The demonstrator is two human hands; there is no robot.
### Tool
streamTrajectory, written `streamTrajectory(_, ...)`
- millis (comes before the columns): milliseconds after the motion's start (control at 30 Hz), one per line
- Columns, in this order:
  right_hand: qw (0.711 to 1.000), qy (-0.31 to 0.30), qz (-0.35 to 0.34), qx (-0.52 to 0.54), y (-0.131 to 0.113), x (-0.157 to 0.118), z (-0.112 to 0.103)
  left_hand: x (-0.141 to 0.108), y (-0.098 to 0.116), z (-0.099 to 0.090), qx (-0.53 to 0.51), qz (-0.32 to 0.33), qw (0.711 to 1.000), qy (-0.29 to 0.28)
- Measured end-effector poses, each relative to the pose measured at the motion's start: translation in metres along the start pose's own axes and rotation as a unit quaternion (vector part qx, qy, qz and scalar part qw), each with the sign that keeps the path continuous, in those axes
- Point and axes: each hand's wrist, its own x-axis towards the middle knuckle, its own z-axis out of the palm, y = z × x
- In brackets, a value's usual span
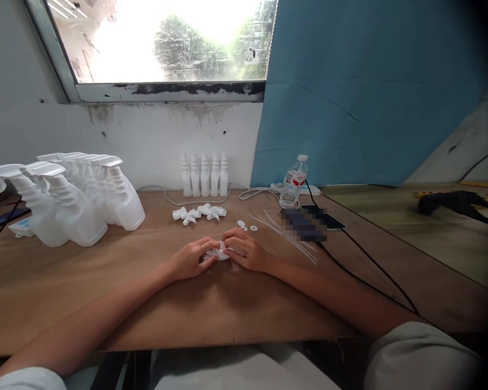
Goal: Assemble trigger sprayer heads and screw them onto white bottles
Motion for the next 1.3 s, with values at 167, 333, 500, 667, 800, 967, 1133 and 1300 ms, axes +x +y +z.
streamTrajectory(167,0.999,-0.029,-0.013,-0.007,0.003,-0.001,-0.001,0.003,-0.004,0.003,0.013,0.017,1.000,0.000)
streamTrajectory(333,0.999,-0.034,-0.021,-0.014,0.004,-0.002,-0.001,0.007,-0.003,0.004,0.005,0.034,0.999,0.006)
streamTrajectory(500,0.995,-0.041,-0.006,-0.091,-0.003,-0.003,0.001,0.008,-0.004,0.006,0.015,0.051,0.998,0.023)
streamTrajectory(667,0.979,-0.066,-0.002,-0.195,-0.014,0.000,0.007,0.005,-0.008,0.009,0.041,0.058,0.997,0.041)
streamTrajectory(800,0.987,-0.102,0.051,-0.115,-0.019,0.002,0.007,0.003,-0.008,0.008,0.054,0.050,0.996,0.050)
streamTrajectory(967,0.977,-0.119,0.110,0.138,-0.012,0.001,-0.001,0.004,-0.004,0.007,0.057,0.014,0.998,0.024)
streamTrajectory(1133,0.966,-0.007,0.165,0.201,0.006,0.005,-0.023,0.005,0.002,0.006,0.080,-0.006,0.997,0.016)
streamTrajectory(1300,0.980,-0.044,0.157,-0.117,0.033,0.005,-0.072,0.009,0.009,0.003,0.107,0.005,0.994,0.006)
